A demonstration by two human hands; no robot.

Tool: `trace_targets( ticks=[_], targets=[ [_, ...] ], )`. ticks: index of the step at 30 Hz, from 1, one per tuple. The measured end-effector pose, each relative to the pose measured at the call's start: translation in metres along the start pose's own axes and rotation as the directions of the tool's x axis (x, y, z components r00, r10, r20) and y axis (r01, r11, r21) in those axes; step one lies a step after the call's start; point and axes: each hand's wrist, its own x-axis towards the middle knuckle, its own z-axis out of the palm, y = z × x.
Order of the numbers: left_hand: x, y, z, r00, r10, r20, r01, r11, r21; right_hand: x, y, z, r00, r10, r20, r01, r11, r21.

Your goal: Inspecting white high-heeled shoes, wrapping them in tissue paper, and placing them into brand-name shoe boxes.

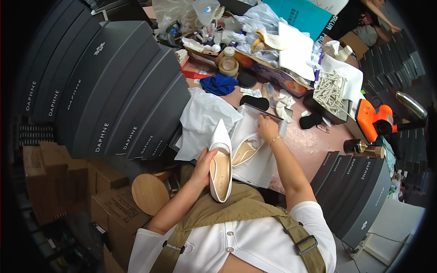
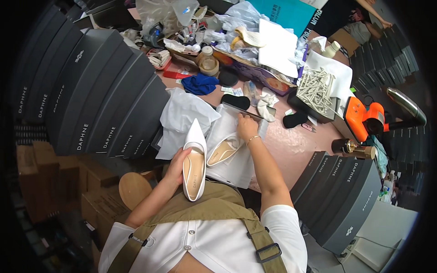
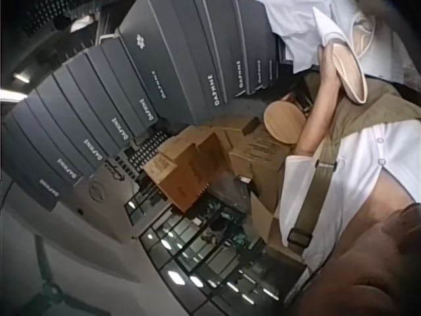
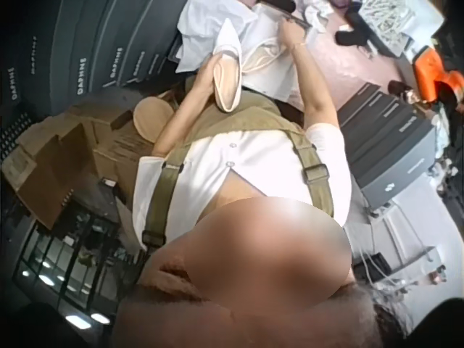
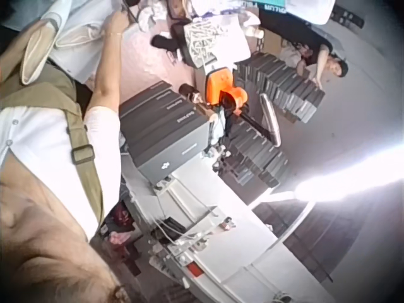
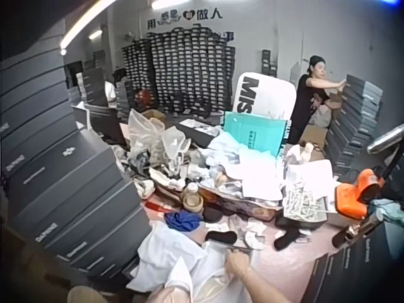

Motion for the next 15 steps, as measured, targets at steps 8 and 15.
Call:
trace_targets(
  ticks=[8,15],
  targets=[
    [0.015,-0.013,-0.016,0.998,-0.065,0.023,0.069,0.963,-0.261,-0.085,-0.097,-0.118,0.97,-0.235,0.066,0.032,0.392,0.919],
    [-0.003,-0.017,0.006,0.987,0.148,0.071,-0.148,0.989,-0.004,-0.107,-0.141,-0.107,0.935,-0.313,-0.166,0.354,0.844,0.403]
  ],
)
